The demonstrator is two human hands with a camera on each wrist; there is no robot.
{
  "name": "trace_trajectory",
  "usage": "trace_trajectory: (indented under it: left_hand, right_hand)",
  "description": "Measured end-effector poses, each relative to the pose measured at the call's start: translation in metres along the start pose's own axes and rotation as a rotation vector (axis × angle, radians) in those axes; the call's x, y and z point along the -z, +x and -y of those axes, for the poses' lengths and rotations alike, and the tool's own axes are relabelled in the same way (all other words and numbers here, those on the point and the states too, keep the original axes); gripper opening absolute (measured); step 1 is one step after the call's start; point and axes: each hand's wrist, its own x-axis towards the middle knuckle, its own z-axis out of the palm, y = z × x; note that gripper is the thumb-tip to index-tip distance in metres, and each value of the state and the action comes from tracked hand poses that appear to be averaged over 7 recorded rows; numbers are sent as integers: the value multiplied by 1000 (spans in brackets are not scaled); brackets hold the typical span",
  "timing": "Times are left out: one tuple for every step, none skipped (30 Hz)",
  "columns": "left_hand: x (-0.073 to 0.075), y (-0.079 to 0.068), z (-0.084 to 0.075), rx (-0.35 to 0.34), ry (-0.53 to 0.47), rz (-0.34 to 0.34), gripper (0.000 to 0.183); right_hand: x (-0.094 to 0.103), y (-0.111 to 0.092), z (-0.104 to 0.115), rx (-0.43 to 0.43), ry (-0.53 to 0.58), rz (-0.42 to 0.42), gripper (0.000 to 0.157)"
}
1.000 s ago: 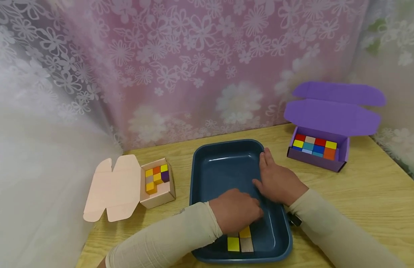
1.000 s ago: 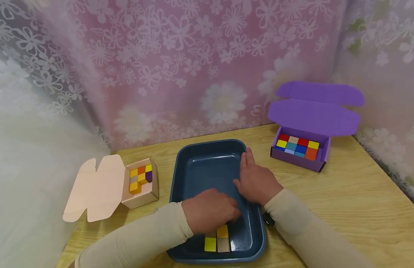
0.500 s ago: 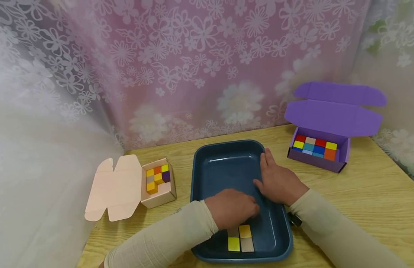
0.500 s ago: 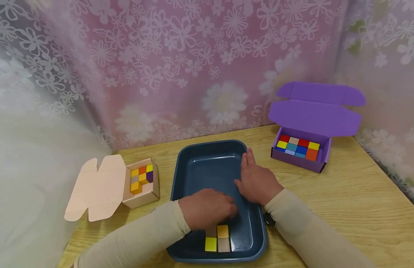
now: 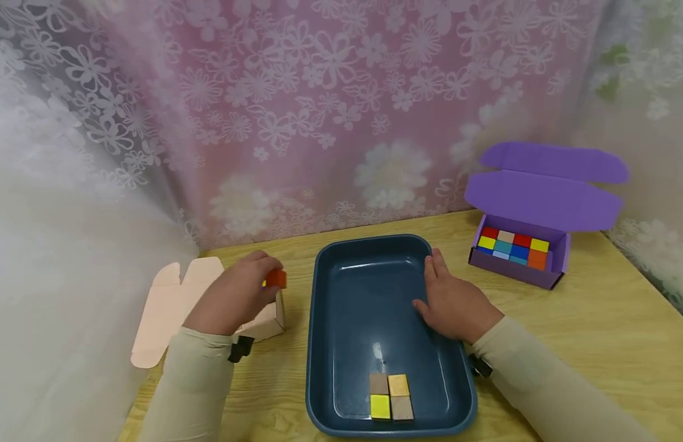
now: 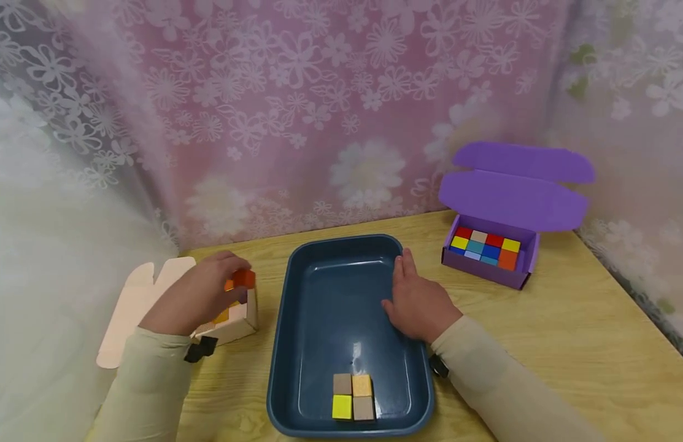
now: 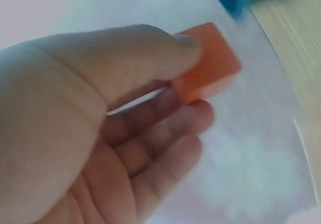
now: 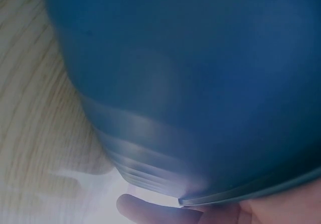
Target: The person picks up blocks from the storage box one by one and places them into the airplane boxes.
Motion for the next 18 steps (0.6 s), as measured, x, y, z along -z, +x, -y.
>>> trace_trajectory:
  left_hand:
    - [-1, -3, 11, 45, -1, 21, 28]
    - [-2, -5, 22, 80, -7, 47, 24]
    - [-5, -6, 31, 108, -14, 74, 21]
    - [-8, -7, 39, 133, -20, 103, 19]
    - [-12, -8, 46, 144, -30, 123, 16]
    - [-17, -9, 51, 164, -41, 147, 13]
    - [-21, -9, 55, 185, -46, 167, 12]
    - [-26, -10, 58, 200, -47, 184, 10]
    - [-31, -10, 61, 211, -46, 196, 10]
    - [-35, -10, 62, 224, -47, 208, 9]
    - [-38, -11, 64, 236, -45, 212, 9]
    - [-40, -10, 64, 251, -40, 220, 8]
    - [-41, -10, 65, 259, -34, 220, 8]
    - [-43, -9, 66, 260, -31, 218, 9]
    - [-44, -8, 66, 262, -36, 219, 9]
    - [-44, -7, 66, 263, -46, 219, 10]
    - [-45, -6, 66, 257, -53, 221, 9]
    - [-46, -6, 66, 255, -65, 225, 9]
  right_hand:
    - [0, 0, 0, 3, 0, -2, 93]
    - [0, 0, 0, 3, 4, -4, 93]
    - [0, -1, -1, 2, 5, -4, 94]
    - [0, 0, 0, 5, 2, -6, 94]
    - [1, 0, 0, 5, 1, -5, 94]
    - [1, 0, 0, 5, -2, -5, 94]
    - [1, 0, 0, 6, 0, -4, 94]
    - [1, 0, 0, 5, -1, -3, 94]
    - [0, 0, -1, 6, -2, -3, 94]
    - [0, 1, -1, 6, -3, -2, 93]
    - [-1, 1, -1, 6, 0, 0, 94]
    - [-1, 1, -1, 5, 2, 1, 94]
    - [-1, 1, -1, 4, 3, 1, 94]
    - [-1, 1, -1, 1, 2, 1, 94]
    - [-1, 2, -1, -1, 5, 2, 94]
    - [-1, 2, -1, -4, 7, 2, 95]
    - [-1, 1, -1, -5, 7, 2, 95]
    - [-1, 1, -1, -8, 6, 2, 95]
